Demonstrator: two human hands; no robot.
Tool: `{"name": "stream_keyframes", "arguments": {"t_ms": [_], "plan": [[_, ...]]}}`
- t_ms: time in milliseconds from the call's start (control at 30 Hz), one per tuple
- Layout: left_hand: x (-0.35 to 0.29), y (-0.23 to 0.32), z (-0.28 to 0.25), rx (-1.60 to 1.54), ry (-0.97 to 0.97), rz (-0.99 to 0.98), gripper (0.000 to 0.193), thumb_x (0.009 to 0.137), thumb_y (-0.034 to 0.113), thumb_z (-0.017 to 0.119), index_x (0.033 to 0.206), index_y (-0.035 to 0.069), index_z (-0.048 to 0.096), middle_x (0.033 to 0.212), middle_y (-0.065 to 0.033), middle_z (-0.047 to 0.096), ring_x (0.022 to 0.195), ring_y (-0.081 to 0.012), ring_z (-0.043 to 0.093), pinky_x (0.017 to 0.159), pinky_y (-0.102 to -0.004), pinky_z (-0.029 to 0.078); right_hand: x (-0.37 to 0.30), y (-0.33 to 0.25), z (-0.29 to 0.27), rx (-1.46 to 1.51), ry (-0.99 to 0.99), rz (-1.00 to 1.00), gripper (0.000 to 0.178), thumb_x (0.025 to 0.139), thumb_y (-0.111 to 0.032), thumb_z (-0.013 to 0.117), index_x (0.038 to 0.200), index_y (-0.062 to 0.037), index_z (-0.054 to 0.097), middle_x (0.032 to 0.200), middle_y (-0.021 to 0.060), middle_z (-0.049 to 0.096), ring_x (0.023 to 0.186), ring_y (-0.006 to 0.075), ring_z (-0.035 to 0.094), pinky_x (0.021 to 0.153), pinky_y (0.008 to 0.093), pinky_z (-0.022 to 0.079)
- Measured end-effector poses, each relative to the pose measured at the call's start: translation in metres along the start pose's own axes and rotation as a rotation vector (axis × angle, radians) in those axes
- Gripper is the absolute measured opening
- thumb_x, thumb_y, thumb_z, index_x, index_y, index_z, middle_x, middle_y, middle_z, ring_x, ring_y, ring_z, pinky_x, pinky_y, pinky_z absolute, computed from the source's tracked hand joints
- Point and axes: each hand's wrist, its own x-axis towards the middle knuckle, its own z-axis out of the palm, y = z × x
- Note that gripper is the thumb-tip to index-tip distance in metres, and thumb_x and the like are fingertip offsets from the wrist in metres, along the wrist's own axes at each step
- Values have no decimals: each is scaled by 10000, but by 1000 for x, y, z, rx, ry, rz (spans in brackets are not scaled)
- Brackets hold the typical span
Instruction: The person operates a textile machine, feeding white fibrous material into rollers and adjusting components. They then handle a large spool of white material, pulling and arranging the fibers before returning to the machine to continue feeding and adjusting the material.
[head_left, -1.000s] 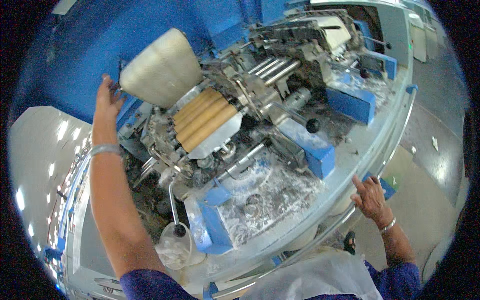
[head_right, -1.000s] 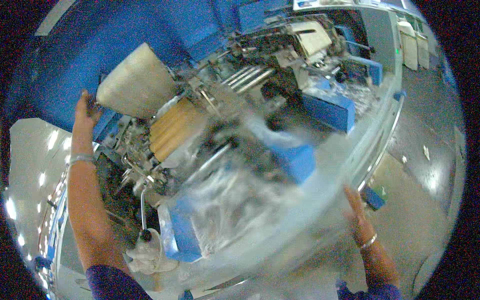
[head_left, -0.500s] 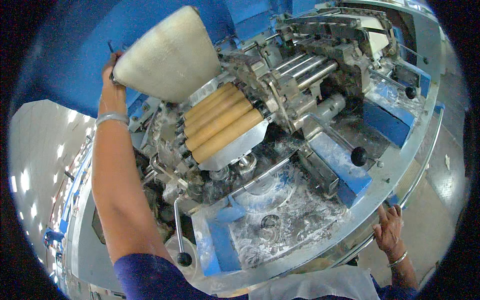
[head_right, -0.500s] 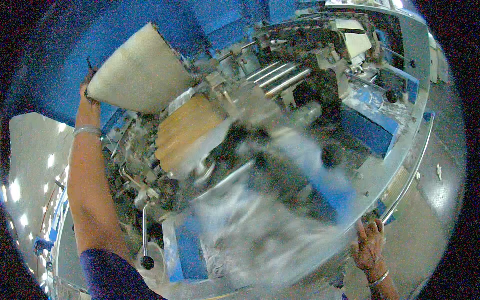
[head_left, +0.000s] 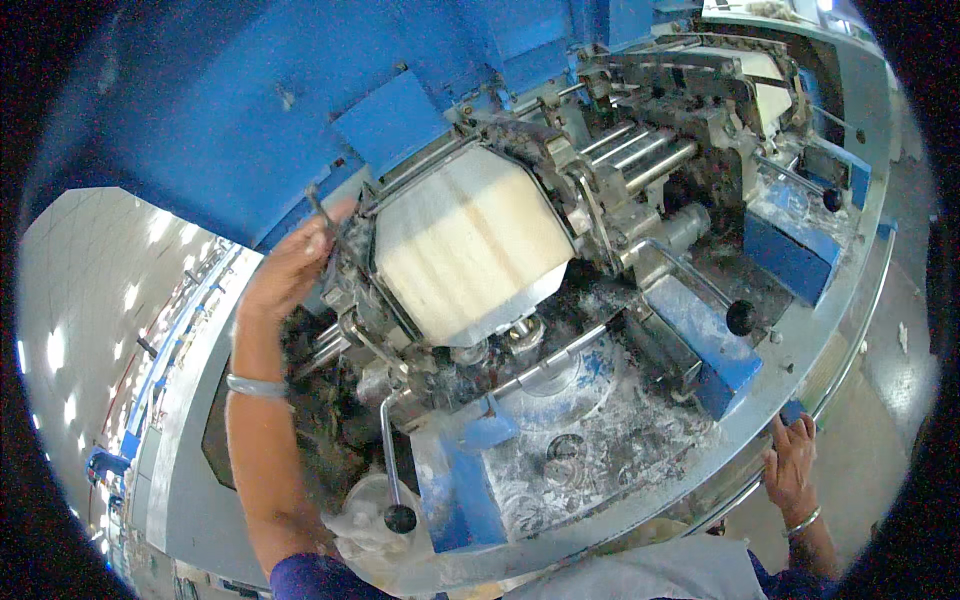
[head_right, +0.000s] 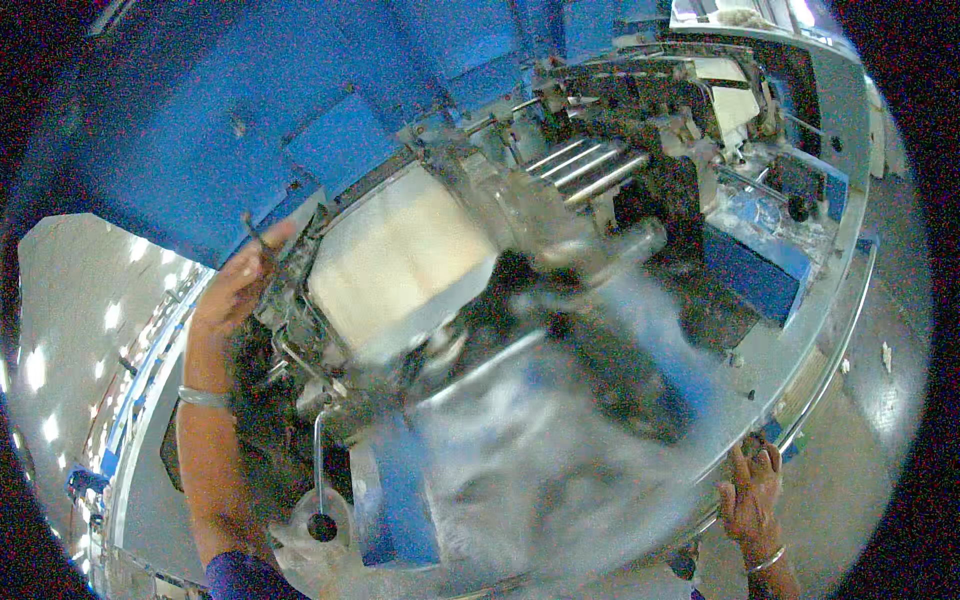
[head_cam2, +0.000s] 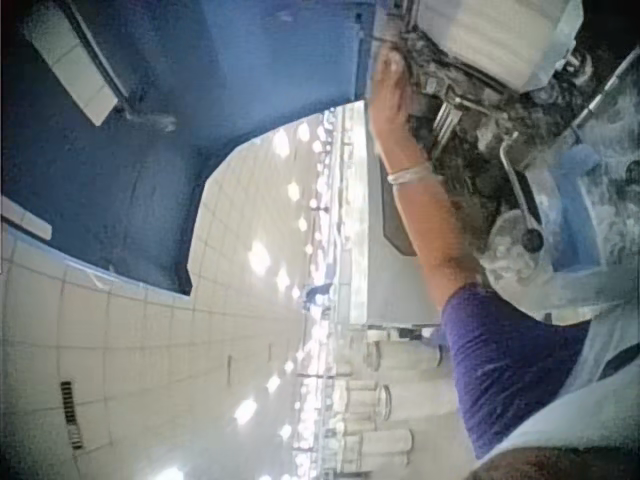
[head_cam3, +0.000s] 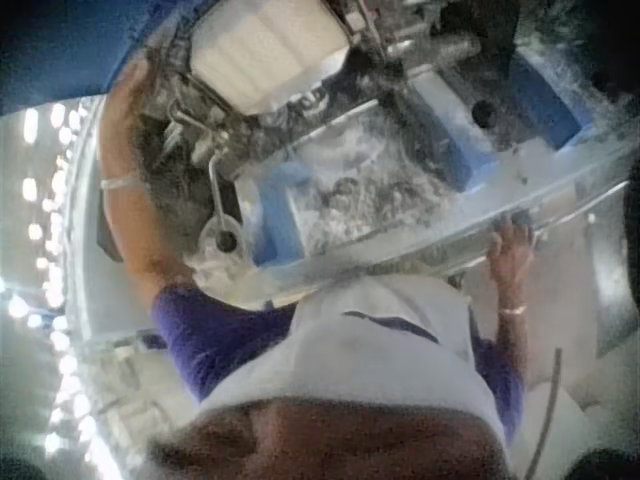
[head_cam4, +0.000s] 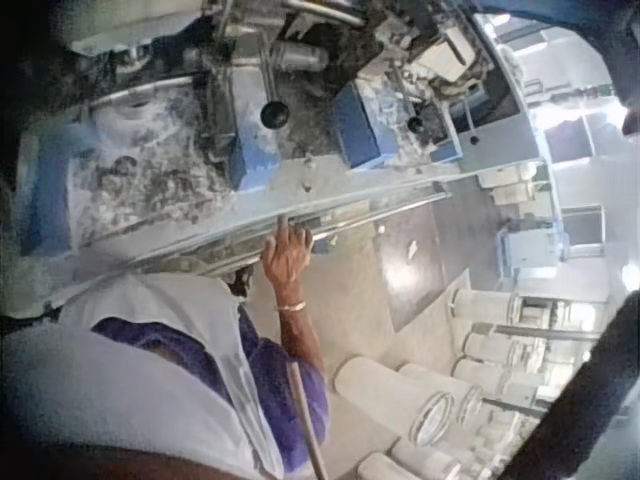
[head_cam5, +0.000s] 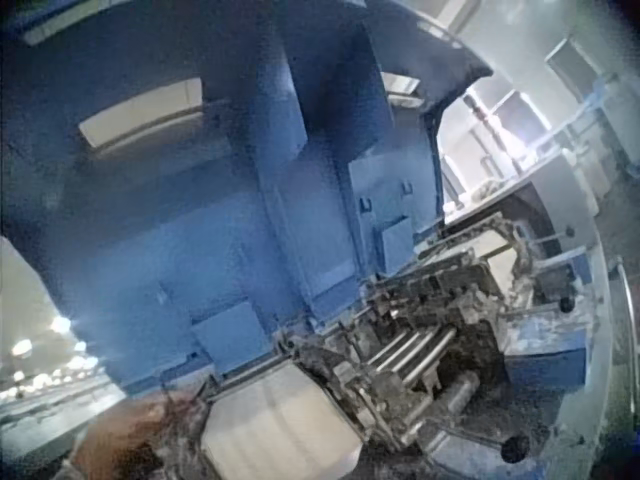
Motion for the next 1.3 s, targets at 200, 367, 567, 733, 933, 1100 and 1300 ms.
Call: {"name": "stream_keyframes", "arguments": {"t_ms": [200,367,567,733,933,1100,1300], "plan": [[49,-15,-21,233,405,-166,798,852,506,540,1467,160,167,1517,-107,151,1393,-263,148,1090,-410,152,-2,-1,-1,45,-63,79,520,840,-266,399,1248,51,457,808,161,486,828,340,457,986,512,266],[60,-49,-2,651,160,-342,770,909,496,457,1461,93,105,1474,-196,228,1359,-331,223,1096,-449,198,-2,2,1,78,87,-36,495,794,-230,467,1201,51,489,756,165,500,828,363,471,957,536,286],[116,30,25,1366,264,-151,838,870,578,455,1452,72,126,1468,-216,225,1352,-380,209,1081,-427,239,-6,14,5,120,100,-31,496,770,-248,520,1170,45,507,696,163,520,775,352,477,929,527,308],[216,58,128,446,26,242,732,819,536,547,1383,99,384,1377,-145,424,1260,-289,406,1049,-383,296,-18,31,19,199,79,64,534,766,-269,540,1210,26,497,635,119,509,697,319,471,843,474,345],[240,23,157,378,-286,-157,561,828,416,559,1282,89,522,1375,-82,442,1223,-215,448,1039,-348,327,-15,37,19,246,53,34,620,838,-456,511,1248,8,493,634,88,488,656,280,447,792,427,365],[177,71,163,1344,492,443,505,842,438,580,1237,126,549,1161,-133,609,987,-282,610,872,-385,464,14,92,-10,176,-301,-78,499,886,-476,461,1168,-81,575,643,85,489,645,278,472,677,404,390],[-89,88,355,816,513,227,195,899,165,573,920,4,681,880,-82,685,796,-184,642,759,-315,510,28,157,-2,-70,-240,-122,419,903,-416,461,849,-55,666,794,161,631,726,331,607,658,420,458]]}}
